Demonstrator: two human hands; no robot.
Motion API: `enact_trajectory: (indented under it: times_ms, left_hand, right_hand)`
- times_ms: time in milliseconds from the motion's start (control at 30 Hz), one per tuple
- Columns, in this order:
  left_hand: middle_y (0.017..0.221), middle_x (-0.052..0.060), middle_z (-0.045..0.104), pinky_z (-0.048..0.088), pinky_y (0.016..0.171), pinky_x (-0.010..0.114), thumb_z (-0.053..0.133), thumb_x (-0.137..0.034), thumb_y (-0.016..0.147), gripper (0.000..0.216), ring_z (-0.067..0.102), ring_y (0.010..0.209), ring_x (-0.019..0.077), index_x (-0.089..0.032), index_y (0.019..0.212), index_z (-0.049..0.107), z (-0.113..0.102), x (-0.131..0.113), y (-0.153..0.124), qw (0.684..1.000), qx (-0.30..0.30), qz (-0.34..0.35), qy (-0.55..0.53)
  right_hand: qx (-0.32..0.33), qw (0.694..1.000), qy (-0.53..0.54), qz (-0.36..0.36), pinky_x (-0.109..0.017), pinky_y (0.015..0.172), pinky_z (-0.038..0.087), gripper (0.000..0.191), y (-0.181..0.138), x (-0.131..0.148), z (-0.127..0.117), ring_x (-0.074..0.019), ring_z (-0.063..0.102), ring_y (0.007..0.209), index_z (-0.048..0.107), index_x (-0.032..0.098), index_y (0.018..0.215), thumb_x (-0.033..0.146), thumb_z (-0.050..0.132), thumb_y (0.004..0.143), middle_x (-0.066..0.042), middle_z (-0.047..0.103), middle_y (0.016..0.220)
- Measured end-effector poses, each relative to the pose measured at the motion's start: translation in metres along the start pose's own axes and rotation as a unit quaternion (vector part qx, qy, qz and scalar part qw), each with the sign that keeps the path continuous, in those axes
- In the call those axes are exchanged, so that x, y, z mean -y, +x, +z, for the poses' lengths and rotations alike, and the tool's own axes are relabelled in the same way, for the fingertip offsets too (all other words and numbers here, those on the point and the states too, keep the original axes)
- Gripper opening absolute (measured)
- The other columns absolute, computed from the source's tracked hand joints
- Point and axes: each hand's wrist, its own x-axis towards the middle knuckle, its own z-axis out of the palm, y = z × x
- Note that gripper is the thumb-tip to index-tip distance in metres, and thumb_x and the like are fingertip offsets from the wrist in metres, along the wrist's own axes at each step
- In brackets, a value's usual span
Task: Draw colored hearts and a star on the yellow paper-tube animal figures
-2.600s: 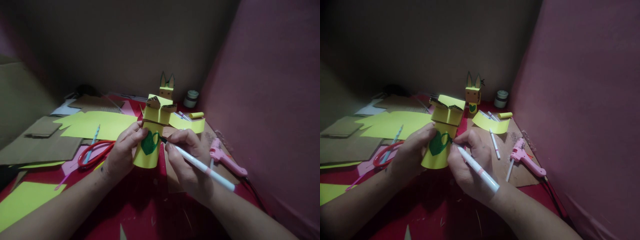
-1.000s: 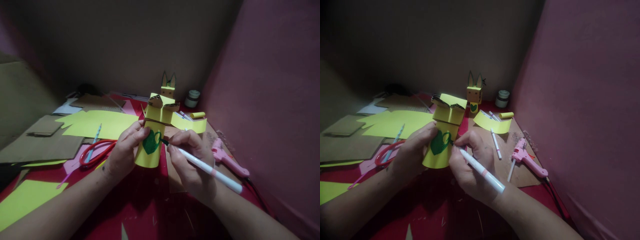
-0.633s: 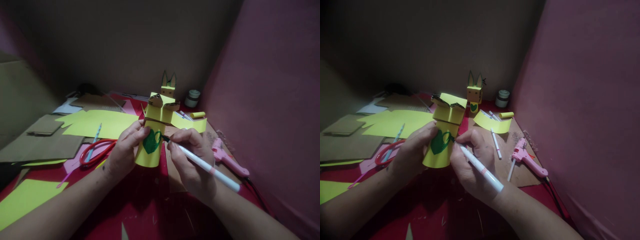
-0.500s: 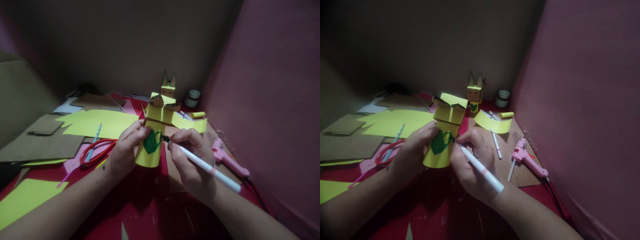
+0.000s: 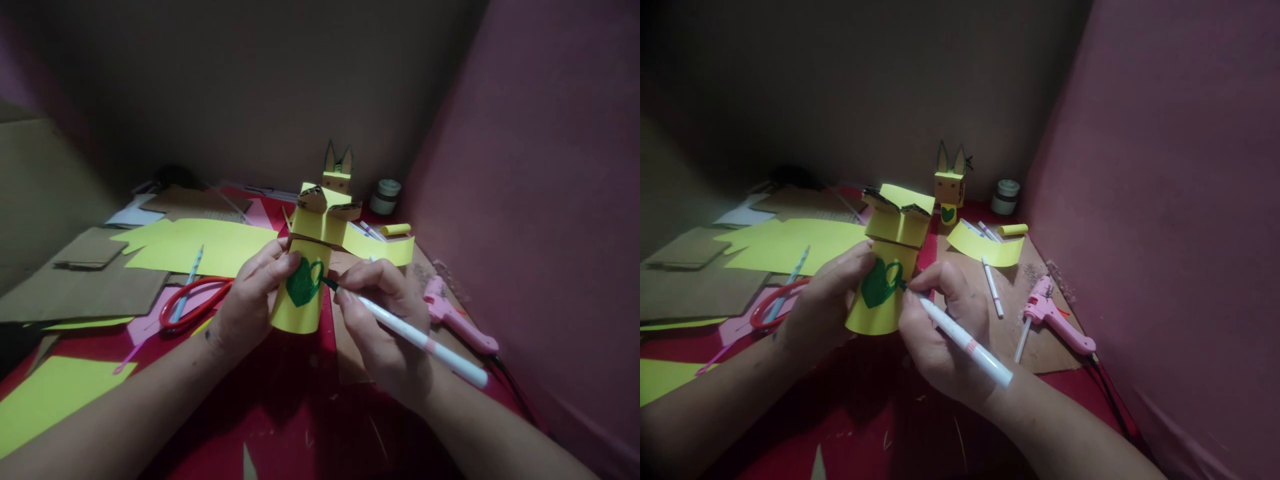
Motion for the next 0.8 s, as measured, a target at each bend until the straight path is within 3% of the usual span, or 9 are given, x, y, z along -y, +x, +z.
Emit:
enact_trajectory:
  times_ms: [100, 333, 533, 800]
  left_hand:
    - [0.088, 0.004, 0.073, 0.053, 0.056, 0.029, 0.064, -0.029, 0.088, 0.027, 0.065, 0.062, 0.0173, -0.016, 0.112, 0.061, -0.002, 0.002, 0.001, 1.0, 0.002, 0.001, 0.003]
    - [0.068, 0.001, 0.066, 0.046, 0.047, 0.024, 0.062, -0.03, 0.09, 0.015, 0.058, 0.054, 0.0141, -0.016, 0.091, 0.066, -0.002, 0.001, 0.0, 1.0, 0.014, 0.021, 0.019]
    - [0.076, 0.003, 0.07, 0.05, 0.054, 0.026, 0.066, -0.032, 0.087, 0.02, 0.063, 0.062, 0.0173, -0.016, 0.098, 0.066, -0.002, 0.002, 0.001, 1.0, 0.008, 0.001, 0.012]
    - [0.074, 0.003, 0.07, 0.051, 0.055, 0.024, 0.069, -0.032, 0.088, 0.018, 0.06, 0.059, 0.0152, -0.015, 0.092, 0.069, -0.005, 0.004, 0.001, 1.0, -0.004, 0.002, -0.004]
  right_hand:
    - [-0.001, 1.0, -0.002, -0.002, -0.025, 0.057, 0.043, 0.007, 0.001, -0.001, 0.0, -0.0107, 0.052, 0.064, 0.056, 0.023, 0.079, 0.019, 0.061, 0.083, 0.004, 0.056, 0.071]
    - [0.013, 1.0, 0.008, 0.007, -0.027, 0.06, 0.047, 0.01, 0.0, 0.003, 0.0, -0.0127, 0.057, 0.067, 0.055, 0.023, 0.074, 0.019, 0.061, 0.081, 0.001, 0.06, 0.074]
    - [-0.001, 1.0, 0.003, 0.01, -0.025, 0.055, 0.043, 0.01, 0.001, 0.003, 0.001, -0.0117, 0.054, 0.064, 0.056, 0.023, 0.074, 0.018, 0.061, 0.081, 0.003, 0.058, 0.069]
    - [0.036, 0.99, 0.132, 0.04, -0.026, 0.06, 0.046, 0.008, 0.0, -0.013, -0.004, -0.0139, 0.058, 0.07, 0.062, 0.025, 0.086, 0.016, 0.063, 0.087, 0.003, 0.057, 0.071]
